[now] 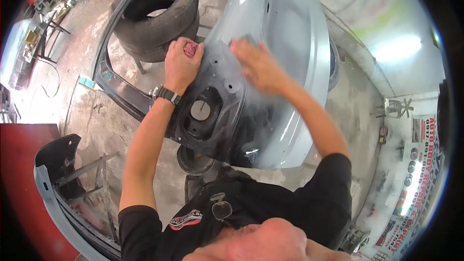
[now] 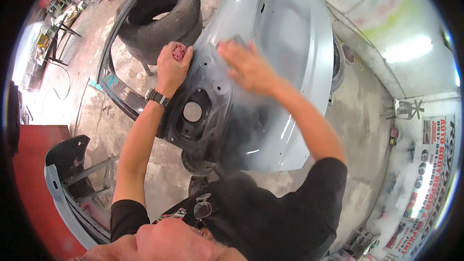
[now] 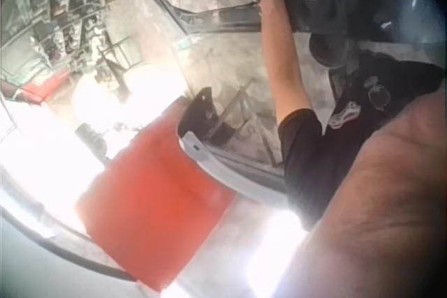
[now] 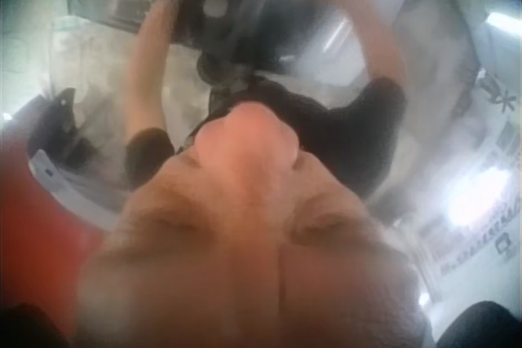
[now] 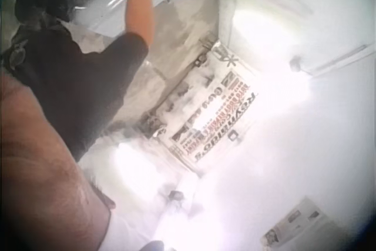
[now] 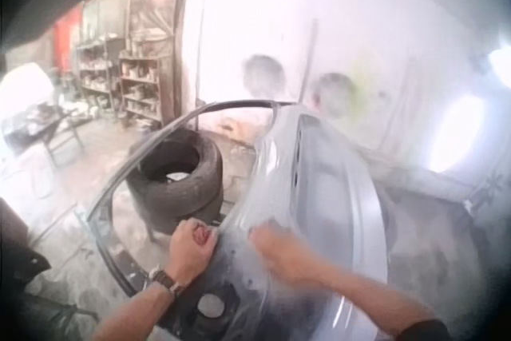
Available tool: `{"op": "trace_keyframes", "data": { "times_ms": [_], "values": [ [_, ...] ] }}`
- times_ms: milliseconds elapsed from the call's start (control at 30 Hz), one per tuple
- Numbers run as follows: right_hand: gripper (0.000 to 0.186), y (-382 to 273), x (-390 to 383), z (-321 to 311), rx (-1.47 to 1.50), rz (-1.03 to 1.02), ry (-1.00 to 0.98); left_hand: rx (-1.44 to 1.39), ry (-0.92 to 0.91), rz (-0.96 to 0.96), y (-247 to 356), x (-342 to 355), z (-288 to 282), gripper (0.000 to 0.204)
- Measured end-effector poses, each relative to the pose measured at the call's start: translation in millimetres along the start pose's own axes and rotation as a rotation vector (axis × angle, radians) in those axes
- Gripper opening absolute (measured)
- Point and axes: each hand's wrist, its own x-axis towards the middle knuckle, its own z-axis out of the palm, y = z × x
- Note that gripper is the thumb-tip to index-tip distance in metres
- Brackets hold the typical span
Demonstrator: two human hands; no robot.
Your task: The person sands a gray car body panel by hand using a sanding block, frequently dipping a pink cloth into a bucket of water to wet the surface and wipe away debris.
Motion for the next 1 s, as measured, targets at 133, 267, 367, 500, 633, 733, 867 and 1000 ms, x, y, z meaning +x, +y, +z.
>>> {"op": "trace_keyframes", "data": {
  "times_ms": [133, 267, 367, 500, 633, 733, 867, 1000],
  "values": [
    [0.065, 146.8, 82.0, -32.2, -0.032, 0.360, 0.048, -0.100, 0.025, 0.021, 24.4, 1.9, 9.7, 0.032],
    [0.065, 159.1, 141.2, -22.5, -0.184, 0.609, 0.161, -0.082, -0.024, -0.017, 23.1, -1.1, 7.1, 0.034],
    [0.060, 93.7, 95.3, 3.5, -0.194, 0.265, -0.103, -0.060, -0.035, -0.058, 7.9, -1.0, 3.9, 0.037],
    [0.057, -29.2, 7.1, 2.2, -0.082, -0.058, -0.106, -0.016, 0.001, -0.059, 6.6, 0.7, -3.1, 0.037],
    [0.060, 65.0, 57.6, 2.7, -0.088, 0.138, 0.026, -0.014, 0.001, -0.033, 10.8, 1.3, 0.0, 0.038],
    [0.066, 132.2, 111.0, -36.1, -0.171, 0.544, 0.080, -0.049, -0.012, -0.006, 26.6, 6.5, 11.9, 0.035],
    [0.070, 71.3, 94.6, -0.2, -0.184, 0.459, 0.012, 0.043, 0.022, 0.018, 4.9, 5.3, 8.0, 0.032],
    [0.071, -66.0, -61.7, 27.0, -0.057, 0.387, 0.118, 0.141, 0.016, 0.057, -11.6, 1.5, 6.9, 0.034]
  ]
}}
